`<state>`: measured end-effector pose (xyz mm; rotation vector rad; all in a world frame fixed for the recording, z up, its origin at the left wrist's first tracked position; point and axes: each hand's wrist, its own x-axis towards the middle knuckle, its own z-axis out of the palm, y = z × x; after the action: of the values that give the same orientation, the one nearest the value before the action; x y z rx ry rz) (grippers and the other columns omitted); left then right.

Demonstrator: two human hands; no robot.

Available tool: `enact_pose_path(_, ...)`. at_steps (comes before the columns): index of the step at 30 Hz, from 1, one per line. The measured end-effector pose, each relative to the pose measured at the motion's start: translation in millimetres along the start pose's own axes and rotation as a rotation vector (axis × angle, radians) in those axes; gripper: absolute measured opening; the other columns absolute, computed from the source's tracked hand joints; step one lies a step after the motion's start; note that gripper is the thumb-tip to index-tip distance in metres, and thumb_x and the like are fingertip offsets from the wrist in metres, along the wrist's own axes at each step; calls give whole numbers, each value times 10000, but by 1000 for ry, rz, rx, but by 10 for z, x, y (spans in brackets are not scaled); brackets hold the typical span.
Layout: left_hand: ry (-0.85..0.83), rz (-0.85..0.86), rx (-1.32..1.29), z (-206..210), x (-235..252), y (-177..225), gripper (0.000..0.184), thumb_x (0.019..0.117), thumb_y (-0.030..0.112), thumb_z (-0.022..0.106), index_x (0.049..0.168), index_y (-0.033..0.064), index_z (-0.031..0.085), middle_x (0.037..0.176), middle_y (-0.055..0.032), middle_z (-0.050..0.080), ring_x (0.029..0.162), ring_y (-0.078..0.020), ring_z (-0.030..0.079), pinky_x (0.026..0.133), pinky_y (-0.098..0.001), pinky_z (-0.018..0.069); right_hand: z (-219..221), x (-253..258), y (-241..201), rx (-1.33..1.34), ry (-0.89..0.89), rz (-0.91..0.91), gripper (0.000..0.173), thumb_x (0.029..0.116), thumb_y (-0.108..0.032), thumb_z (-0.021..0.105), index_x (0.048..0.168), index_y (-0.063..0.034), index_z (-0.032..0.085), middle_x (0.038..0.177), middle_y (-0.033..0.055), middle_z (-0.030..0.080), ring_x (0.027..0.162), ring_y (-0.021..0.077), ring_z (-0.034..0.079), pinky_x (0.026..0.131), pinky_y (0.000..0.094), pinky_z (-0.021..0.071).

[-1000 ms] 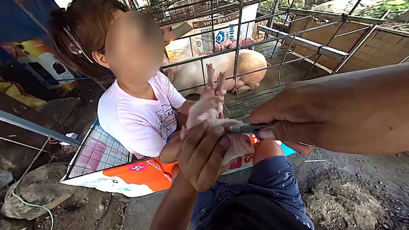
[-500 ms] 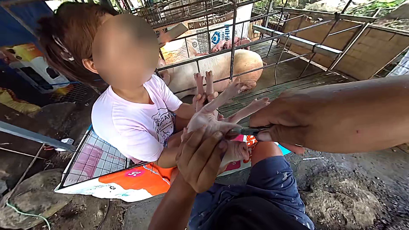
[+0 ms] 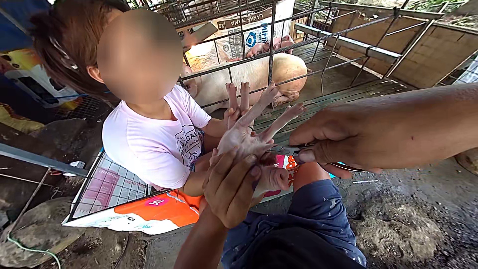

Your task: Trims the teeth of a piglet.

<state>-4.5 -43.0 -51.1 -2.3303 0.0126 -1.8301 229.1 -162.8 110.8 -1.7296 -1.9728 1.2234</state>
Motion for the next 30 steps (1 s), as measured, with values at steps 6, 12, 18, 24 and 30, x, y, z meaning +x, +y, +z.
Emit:
enact_pose_path(6, 13, -12, -16, -17, -34, 3, 421, 885, 228, 783, 1212, 64, 575, 1224, -75, 684, 1214, -271, 628, 1060, -444, 513, -33, 39, 26, 65, -79, -6, 257, 1099, -266, 465, 1057, -103, 659, 595, 28, 588, 435, 68, 542, 414, 183, 455)
enact_pose_path(12, 33, -41, -38, 0, -55, -14, 415, 885, 228, 786, 1211, 68, 586, 1220, -66, 689, 1210, -268, 632, 1053, -445, 522, -20, 99, 158, 130, -89, -102, 238, 1094, -238, 481, 1112, -98, 672, 611, 30, 602, 444, 67, 546, 412, 183, 457)
enact_pose_path(18, 47, -49, -45, 3, -37, 0, 466, 868, 245, 799, 1247, 79, 585, 1239, -50, 681, 1227, -260, 623, 1068, -449, 513, -22, 119, 206, 140, -90, -141, 231, 1091, -249, 494, 1093, -106, 676, 615, 20, 599, 448, 64, 545, 404, 182, 450)
enact_pose_path(24, 39, -50, -34, -5, -40, 0, 462, 876, 257, 794, 1244, 82, 576, 1242, -43, 676, 1229, -245, 621, 1072, -434, 509, 8, 138, 245, 157, -74, -185, 232, 1093, -251, 485, 1091, -106, 666, 600, 10, 571, 440, 58, 532, 395, 182, 450)
enact_pose_path(30, 24, -53, -40, -23, -32, -6, 449, 881, 265, 791, 1233, 82, 581, 1256, -44, 673, 1250, -246, 610, 1085, -430, 500, 20, 150, 233, 65, -19, -239, 239, 1080, -266, 517, 988, -107, 669, 582, -17, 568, 446, 38, 537, 409, 172, 458)
